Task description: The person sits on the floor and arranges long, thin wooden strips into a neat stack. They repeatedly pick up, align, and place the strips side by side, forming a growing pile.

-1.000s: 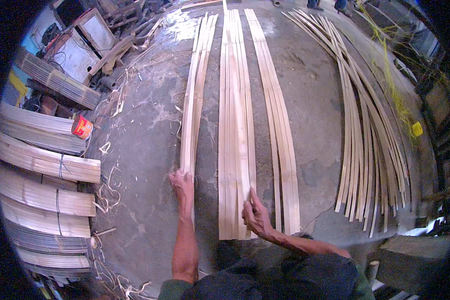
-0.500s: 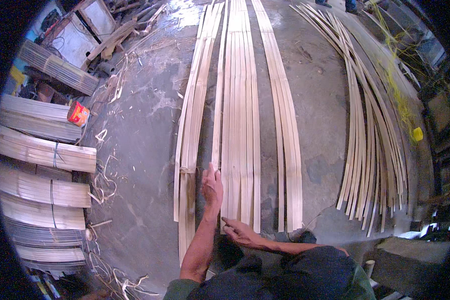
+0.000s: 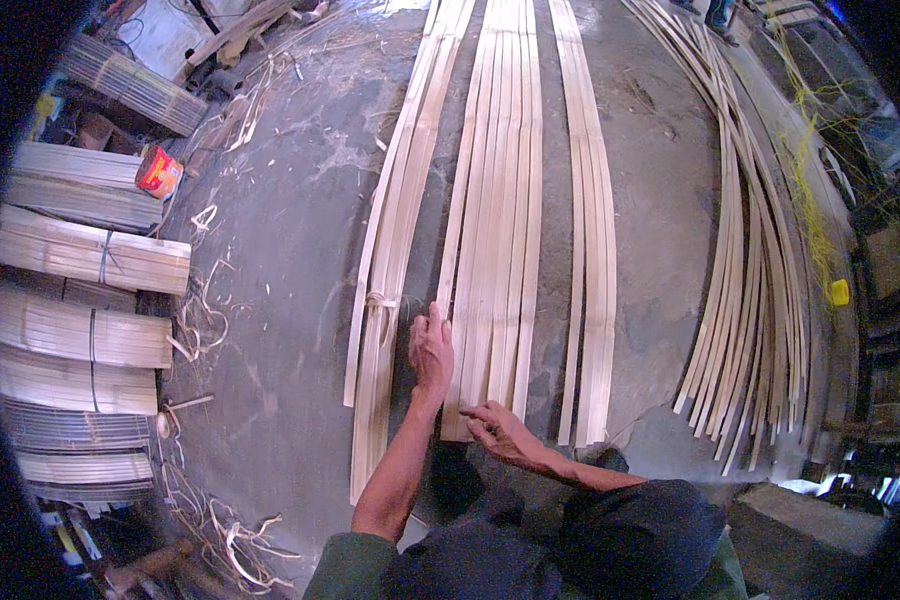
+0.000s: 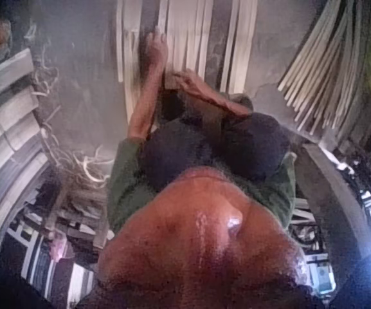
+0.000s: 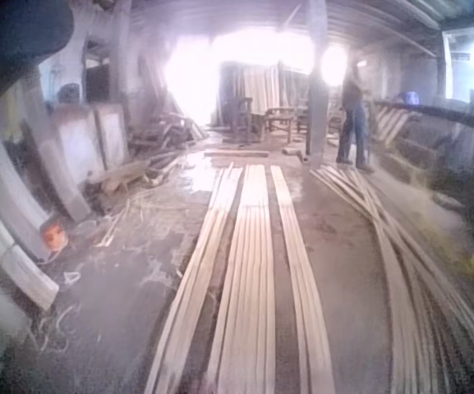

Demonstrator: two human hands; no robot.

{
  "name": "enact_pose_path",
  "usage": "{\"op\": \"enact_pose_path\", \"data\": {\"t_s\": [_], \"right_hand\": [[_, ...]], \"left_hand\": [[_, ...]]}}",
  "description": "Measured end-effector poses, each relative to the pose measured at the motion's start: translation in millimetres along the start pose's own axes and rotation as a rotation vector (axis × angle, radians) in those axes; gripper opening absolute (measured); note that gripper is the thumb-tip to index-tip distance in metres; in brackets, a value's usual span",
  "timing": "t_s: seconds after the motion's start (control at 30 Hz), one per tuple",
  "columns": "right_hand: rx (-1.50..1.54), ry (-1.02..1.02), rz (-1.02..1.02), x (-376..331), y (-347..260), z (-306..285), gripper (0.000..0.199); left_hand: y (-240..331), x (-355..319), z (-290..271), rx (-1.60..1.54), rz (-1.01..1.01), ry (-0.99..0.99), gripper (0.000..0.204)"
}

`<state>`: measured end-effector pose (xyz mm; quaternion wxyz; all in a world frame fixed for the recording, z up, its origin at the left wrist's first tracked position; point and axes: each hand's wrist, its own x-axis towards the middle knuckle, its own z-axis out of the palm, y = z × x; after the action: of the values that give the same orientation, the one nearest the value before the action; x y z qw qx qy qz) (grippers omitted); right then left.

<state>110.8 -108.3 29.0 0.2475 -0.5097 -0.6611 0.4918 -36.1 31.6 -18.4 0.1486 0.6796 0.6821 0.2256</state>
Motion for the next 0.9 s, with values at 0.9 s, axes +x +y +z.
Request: {"op": "enact_pose_path", "data": {"t_s": [0.9], "right_hand": [[-0.064,-0.024,0.052,-5.0,0.1,-9.7,0.026]], "left_hand": [[-20.1,14.6,1.9,-0.205,0.014,-0.05,0.039]]}}
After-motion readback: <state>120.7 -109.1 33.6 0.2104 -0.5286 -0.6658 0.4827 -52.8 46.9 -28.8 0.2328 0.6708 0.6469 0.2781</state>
